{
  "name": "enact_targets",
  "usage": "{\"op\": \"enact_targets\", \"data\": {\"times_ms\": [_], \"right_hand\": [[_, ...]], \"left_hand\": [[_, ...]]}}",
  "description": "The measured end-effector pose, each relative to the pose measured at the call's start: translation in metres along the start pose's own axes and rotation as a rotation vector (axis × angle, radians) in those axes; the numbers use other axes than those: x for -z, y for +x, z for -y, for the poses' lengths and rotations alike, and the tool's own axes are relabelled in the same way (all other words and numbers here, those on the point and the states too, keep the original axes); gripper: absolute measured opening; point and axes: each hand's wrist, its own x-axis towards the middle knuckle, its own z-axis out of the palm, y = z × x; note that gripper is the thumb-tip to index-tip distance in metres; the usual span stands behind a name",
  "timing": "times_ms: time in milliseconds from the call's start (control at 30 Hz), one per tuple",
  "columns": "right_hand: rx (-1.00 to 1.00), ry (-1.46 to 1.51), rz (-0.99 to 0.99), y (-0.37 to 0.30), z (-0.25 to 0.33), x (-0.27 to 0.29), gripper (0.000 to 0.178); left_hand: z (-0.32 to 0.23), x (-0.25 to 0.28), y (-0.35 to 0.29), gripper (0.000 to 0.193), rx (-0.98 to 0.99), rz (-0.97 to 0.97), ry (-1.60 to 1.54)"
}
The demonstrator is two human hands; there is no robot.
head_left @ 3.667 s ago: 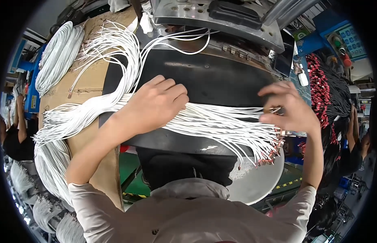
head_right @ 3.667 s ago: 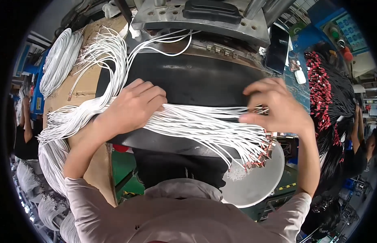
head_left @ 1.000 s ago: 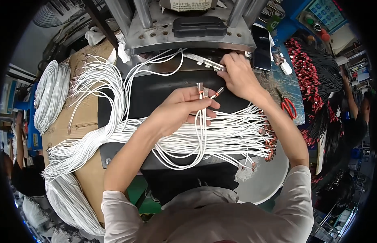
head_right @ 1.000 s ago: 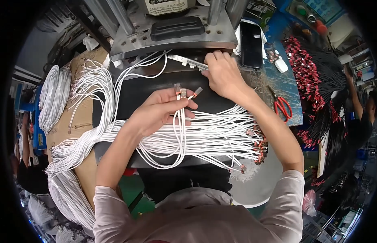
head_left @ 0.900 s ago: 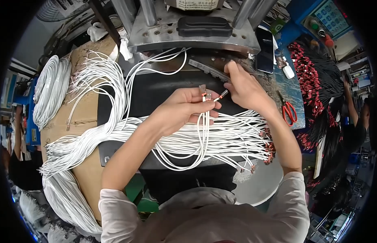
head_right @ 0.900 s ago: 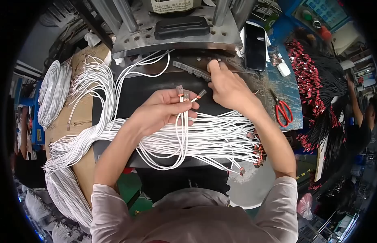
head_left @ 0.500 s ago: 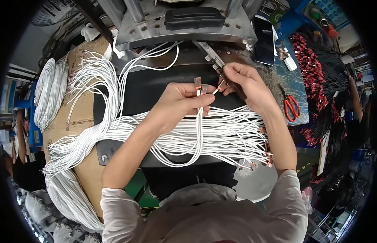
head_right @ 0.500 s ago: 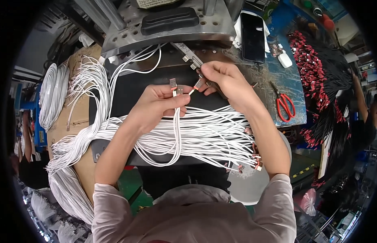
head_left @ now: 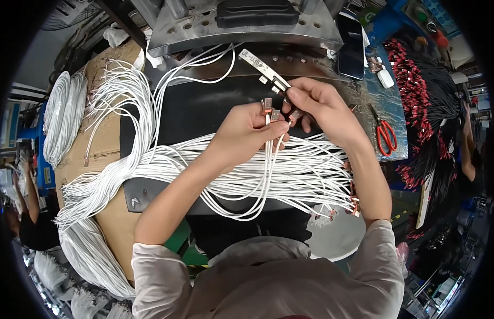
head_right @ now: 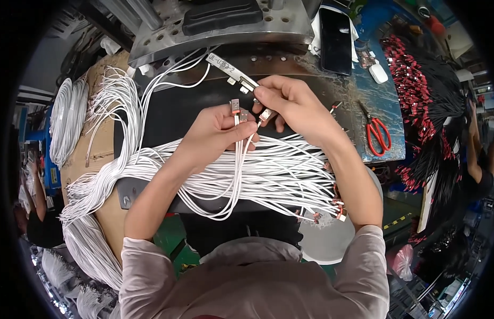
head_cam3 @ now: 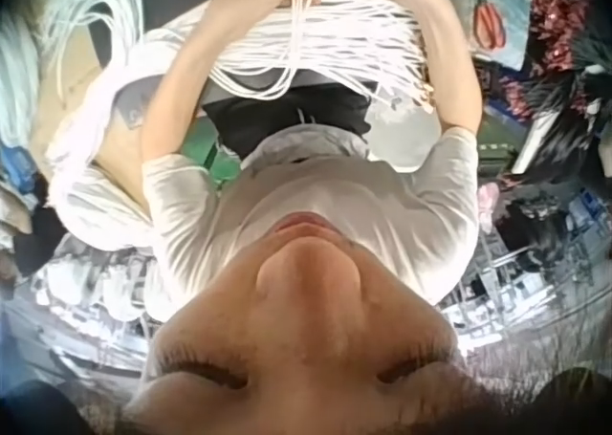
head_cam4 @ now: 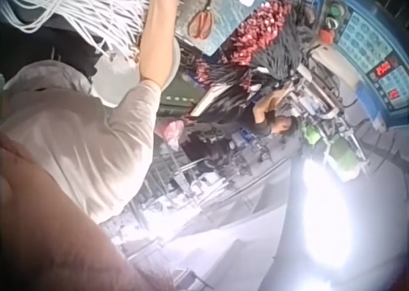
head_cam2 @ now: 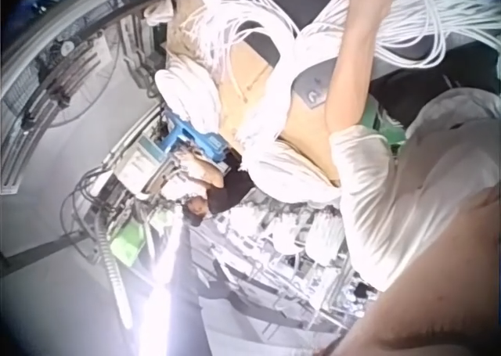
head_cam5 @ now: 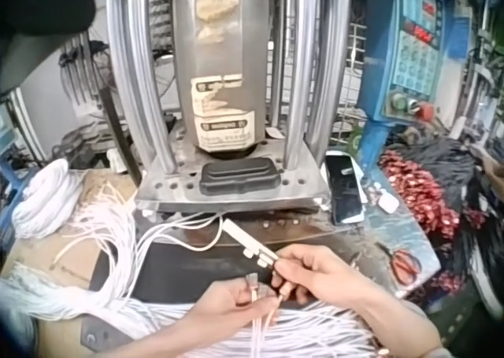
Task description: The person aligns cable ends, fits their connectors into a metal jig, and inserts the jig into a molding machine to press them repeatedly.
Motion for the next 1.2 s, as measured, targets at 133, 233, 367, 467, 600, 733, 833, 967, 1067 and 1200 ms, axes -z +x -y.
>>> {"op": "enact_targets", "data": {"times_ms": [133, 233, 367, 467, 600, 733, 833, 967, 1067, 1200], "right_hand": [[0.167, -0.250, -0.179, 0.007, -0.009, 0.010, 0.028], [0.206, -0.276, -0.205, 0.004, -0.006, 0.011, 0.028], [0.060, -0.055, -0.024, -0.004, 0.002, -0.002, 0.028], [0.052, -0.038, 0.067, -0.005, 0.004, -0.010, 0.028], [0.036, -0.002, 0.076, -0.006, 0.004, -0.014, 0.027], [0.061, 0.025, 0.066, -0.004, -0.004, -0.002, 0.027], [0.026, -0.027, 0.015, -0.002, -0.004, 0.007, 0.032], [0.004, -0.070, 0.055, -0.002, -0.002, 0.006, 0.034], [0.018, -0.037, 0.089, -0.003, -0.003, 0.002, 0.035], [0.038, -0.037, 0.095, -0.003, -0.007, 0.000, 0.037]], "left_hand": [[-0.002, 0.007, -0.005, 0.021, -0.003, -0.005, 0.105], [-0.001, 0.009, -0.008, 0.021, -0.002, -0.003, 0.123], [-0.006, 0.007, -0.006, 0.022, 0.045, -0.040, 0.084], [-0.007, 0.005, -0.004, 0.023, 0.050, -0.059, 0.045], [-0.003, 0.005, -0.003, 0.025, -0.030, -0.052, 0.035], [-0.001, 0.006, -0.007, 0.027, -0.090, -0.045, 0.122], [-0.002, 0.005, -0.012, 0.028, -0.035, -0.051, 0.215], [-0.002, 0.002, -0.011, 0.028, -0.089, -0.134, 0.198], [-0.004, 0.002, -0.012, 0.027, -0.022, -0.125, 0.106], [-0.010, 0.002, -0.013, 0.027, 0.008, -0.073, 0.021]]}}
